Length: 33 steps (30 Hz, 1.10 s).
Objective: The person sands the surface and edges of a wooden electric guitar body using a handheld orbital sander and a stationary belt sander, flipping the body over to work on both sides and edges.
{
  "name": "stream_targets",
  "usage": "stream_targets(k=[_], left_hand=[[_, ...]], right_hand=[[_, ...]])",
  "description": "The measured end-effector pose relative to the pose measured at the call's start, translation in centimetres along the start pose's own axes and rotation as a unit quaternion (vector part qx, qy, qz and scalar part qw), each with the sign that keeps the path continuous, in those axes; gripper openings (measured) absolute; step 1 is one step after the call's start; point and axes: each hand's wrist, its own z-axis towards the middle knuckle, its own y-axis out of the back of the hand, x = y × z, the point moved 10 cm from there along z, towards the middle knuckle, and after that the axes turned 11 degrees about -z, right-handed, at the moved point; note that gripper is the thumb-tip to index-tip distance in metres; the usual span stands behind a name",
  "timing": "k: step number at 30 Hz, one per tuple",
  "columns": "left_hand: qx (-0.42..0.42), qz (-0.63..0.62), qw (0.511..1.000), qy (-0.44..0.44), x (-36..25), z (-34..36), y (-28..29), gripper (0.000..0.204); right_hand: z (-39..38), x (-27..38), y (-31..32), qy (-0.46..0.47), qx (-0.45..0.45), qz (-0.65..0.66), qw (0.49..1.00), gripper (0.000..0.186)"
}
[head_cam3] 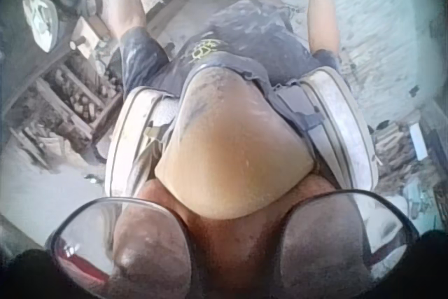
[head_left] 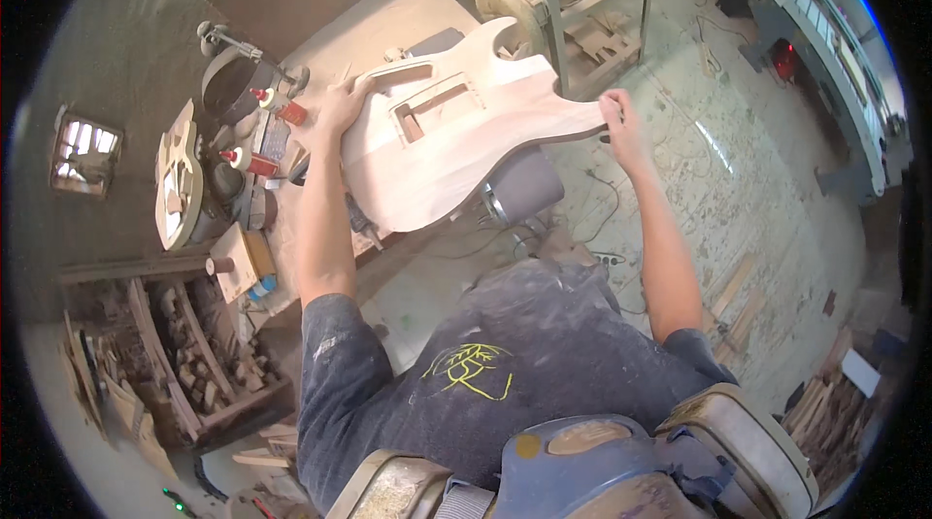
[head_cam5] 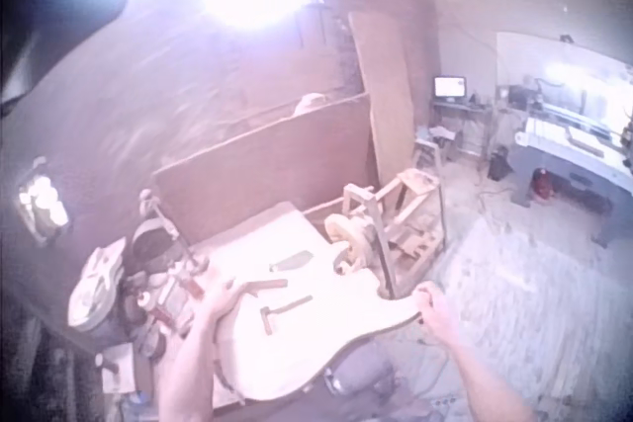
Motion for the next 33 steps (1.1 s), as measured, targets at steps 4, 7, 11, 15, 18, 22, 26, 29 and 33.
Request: stream_targets(k=[4,7,11,15,18,22,26,29,33], left_hand=[[-0.016,0.095,0.994,-0.045,-4.9,1.5,-3.8,0.064],[-0.044,0.130,0.989,-0.050,-4.8,3.6,-5.9,0.067],[-0.051,0.104,0.992,-0.052,-7.5,5.5,-9.7,0.069],[-0.006,0.125,0.990,-0.063,-12.0,6.1,-12.4,0.073],[-0.009,0.110,0.992,-0.067,-14.1,6.7,-13.8,0.074],[0.001,0.093,0.993,-0.078,-15.1,7.3,-15.4,0.074],[-0.007,0.078,0.994,-0.076,-15.3,7.4,-15.2,0.073],[-0.012,0.086,0.994,-0.063,-15.0,7.0,-14.7,0.072],[-0.028,0.085,0.995,-0.046,-13.7,6.6,-13.6,0.072]], right_hand=[[0.3,-3.6,2.5,-0.087,0.018,0.107,0.990,0.029],[0.4,-4.0,4.4,-0.094,0.039,0.131,0.986,0.029],[-0.8,-5.4,7.8,-0.123,0.039,0.159,0.979,0.033],[-2.0,-7.5,10.4,-0.161,0.031,0.173,0.971,0.033],[-2.7,-8.3,11.9,-0.178,0.024,0.188,0.965,0.031],[-2.3,-8.7,13.1,-0.191,0.015,0.184,0.964,0.029],[-1.4,-9.0,13.4,-0.198,0.029,0.157,0.967,0.030],[-0.7,-8.8,13.2,-0.192,0.042,0.160,0.967,0.030],[0.0,-8.0,12.3,-0.181,0.062,0.155,0.969,0.030]])
